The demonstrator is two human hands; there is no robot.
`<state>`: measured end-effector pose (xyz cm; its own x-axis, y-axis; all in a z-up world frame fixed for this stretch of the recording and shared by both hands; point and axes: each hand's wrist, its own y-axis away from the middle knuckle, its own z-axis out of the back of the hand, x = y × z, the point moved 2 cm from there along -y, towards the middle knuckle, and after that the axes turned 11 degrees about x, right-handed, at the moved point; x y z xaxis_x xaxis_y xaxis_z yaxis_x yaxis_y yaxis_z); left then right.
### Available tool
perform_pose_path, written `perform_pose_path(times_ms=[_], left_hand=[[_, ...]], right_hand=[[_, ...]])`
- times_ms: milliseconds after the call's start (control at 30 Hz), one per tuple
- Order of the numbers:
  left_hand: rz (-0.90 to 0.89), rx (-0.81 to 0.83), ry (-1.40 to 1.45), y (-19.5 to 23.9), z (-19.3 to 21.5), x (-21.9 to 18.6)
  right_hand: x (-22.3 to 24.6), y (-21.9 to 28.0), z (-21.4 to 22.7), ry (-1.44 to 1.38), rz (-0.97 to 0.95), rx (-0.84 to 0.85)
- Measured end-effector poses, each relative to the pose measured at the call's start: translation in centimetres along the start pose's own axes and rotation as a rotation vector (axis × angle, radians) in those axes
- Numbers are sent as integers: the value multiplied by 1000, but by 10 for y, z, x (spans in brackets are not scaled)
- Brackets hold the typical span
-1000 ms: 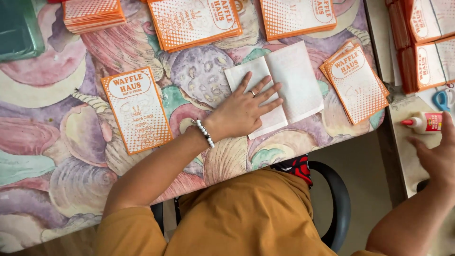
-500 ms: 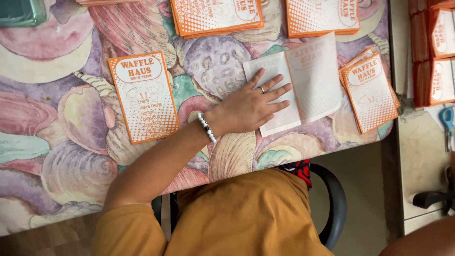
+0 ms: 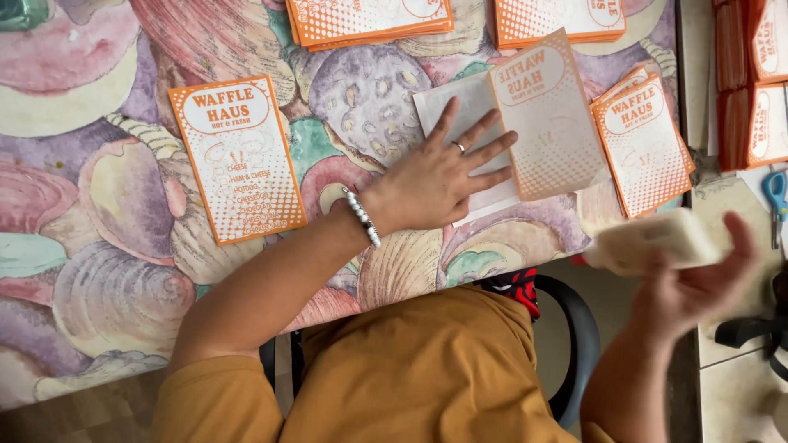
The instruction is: Applying glue to the edges of paper bags and folding them to assemble or seal them.
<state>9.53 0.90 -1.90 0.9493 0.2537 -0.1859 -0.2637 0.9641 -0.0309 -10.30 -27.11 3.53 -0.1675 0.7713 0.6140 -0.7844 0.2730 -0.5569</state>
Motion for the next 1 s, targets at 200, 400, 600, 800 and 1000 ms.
perform_pose_path(times_ms=[200,400,600,800,1000], left_hand=[[5,236,24,-12,0,-6],[16,178,35,-12,0,-1],[91,170,20,-9,-8,5],[-42,139,139,-2,-2,8],[-101,135,238,-1,-10,15]], right_hand=[[6,21,-34,-108,-88,121],[-10,31,-39,-201,-127,232],[37,-64,30,33,-281,1220],[10,-2,-21,-199,-1299,401],[8,34,-98,-294,190,66]])
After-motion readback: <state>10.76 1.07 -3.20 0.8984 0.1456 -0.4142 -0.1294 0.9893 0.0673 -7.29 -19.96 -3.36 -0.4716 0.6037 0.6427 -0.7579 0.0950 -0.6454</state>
